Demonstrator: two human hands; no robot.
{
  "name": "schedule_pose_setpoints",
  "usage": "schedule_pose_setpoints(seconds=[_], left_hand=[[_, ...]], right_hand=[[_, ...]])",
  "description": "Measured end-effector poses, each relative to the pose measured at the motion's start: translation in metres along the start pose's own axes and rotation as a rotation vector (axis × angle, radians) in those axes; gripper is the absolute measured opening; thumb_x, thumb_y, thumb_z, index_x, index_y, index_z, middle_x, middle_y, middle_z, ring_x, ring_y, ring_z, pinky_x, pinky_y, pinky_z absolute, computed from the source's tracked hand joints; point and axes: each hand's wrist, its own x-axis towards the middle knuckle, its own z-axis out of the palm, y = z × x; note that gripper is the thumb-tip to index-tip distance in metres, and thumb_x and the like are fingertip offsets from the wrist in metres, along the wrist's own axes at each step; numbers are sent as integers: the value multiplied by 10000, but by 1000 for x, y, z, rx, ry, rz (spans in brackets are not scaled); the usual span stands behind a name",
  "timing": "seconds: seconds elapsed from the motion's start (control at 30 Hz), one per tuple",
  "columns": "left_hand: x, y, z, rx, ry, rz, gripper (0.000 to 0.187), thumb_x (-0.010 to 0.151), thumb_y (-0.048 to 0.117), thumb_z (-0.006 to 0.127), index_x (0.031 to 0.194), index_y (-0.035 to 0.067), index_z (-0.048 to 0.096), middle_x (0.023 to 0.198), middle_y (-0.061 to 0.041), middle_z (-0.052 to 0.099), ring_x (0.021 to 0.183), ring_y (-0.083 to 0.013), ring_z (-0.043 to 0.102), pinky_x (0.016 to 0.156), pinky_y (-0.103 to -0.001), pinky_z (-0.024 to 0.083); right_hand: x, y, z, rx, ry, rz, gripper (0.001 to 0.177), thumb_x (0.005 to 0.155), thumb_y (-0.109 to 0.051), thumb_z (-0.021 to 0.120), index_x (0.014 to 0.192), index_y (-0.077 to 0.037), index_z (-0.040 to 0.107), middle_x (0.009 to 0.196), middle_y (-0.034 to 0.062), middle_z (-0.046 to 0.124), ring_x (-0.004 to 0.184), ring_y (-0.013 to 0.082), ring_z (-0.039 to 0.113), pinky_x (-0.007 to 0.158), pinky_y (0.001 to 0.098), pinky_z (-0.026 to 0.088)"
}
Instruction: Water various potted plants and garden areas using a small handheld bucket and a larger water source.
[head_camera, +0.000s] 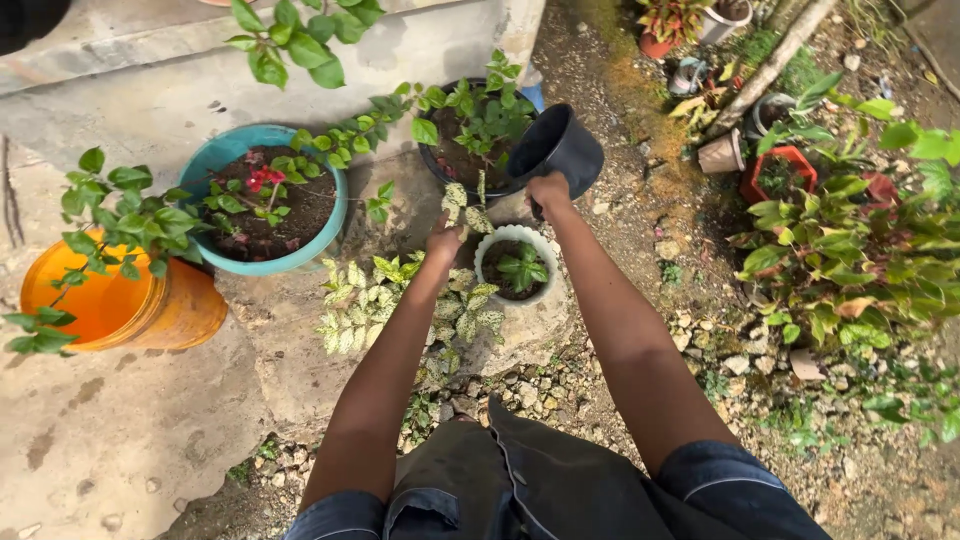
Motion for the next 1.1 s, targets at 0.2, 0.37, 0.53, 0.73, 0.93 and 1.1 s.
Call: schedule_pose_setpoints(seconds=[0.2, 0.37, 0.53, 0.73, 0.93, 1.1], left_hand=[[47, -23, -19, -47, -7, 134, 668, 962, 195, 626, 1584, 280, 397, 1321, -54, 680, 918, -169, 632, 695, -297, 520], [7, 12, -36, 28, 20, 32, 662, 966, 229, 582, 1586, 318, 367, 1394, -27, 629, 986, -162, 619, 729, -362, 485], [-21, 26, -47, 22, -19, -6, 632, 1016, 216, 501, 1601, 318, 285, 1541, -8, 497, 1109, -150, 604, 866, -404, 505], [-35, 32, -54, 12, -2, -14, 685, 978, 174, 512, 1602, 357, 293, 1539, -14, 524, 1021, -215, 604, 978, -418, 546], [-29, 24, -62, -29, -2, -42, 677, 1001, 137, 498, 1620, 287, 268, 1537, -2, 530, 817, -128, 539, 948, -509, 470], [-25, 23, -61, -55, -7, -12, 670, 998, 171, 547, 1612, 259, 294, 1507, 18, 578, 809, -143, 521, 968, -520, 465]], right_hand=[[1, -79, 23, -513, 175, -51, 113, 724, -10, 698, 652, 77, 707, 684, 191, 703, 637, 274, 717, 587, 408, 538], [22, -105, 32, -538, 198, -50, 115, 744, -37, 695, 692, 59, 733, 720, 188, 723, 681, 292, 736, 635, 413, 554], [-10, -154, 31, -616, 139, 18, 89, 772, -23, 715, 737, 58, 725, 790, 194, 739, 705, 284, 747, 622, 419, 569], [18, -146, 30, -651, 163, -11, 133, 819, -49, 700, 833, 74, 749, 832, 185, 762, 763, 270, 764, 650, 397, 583], [53, -121, 30, -785, 196, -57, 192, 755, -28, 755, 913, 78, 731, 899, 209, 730, 824, 306, 745, 677, 398, 599], [10, -122, 28, -401, 225, -97, 191, 863, -124, 638, 889, 62, 669, 792, 184, 724, 672, 280, 747, 606, 396, 559]])
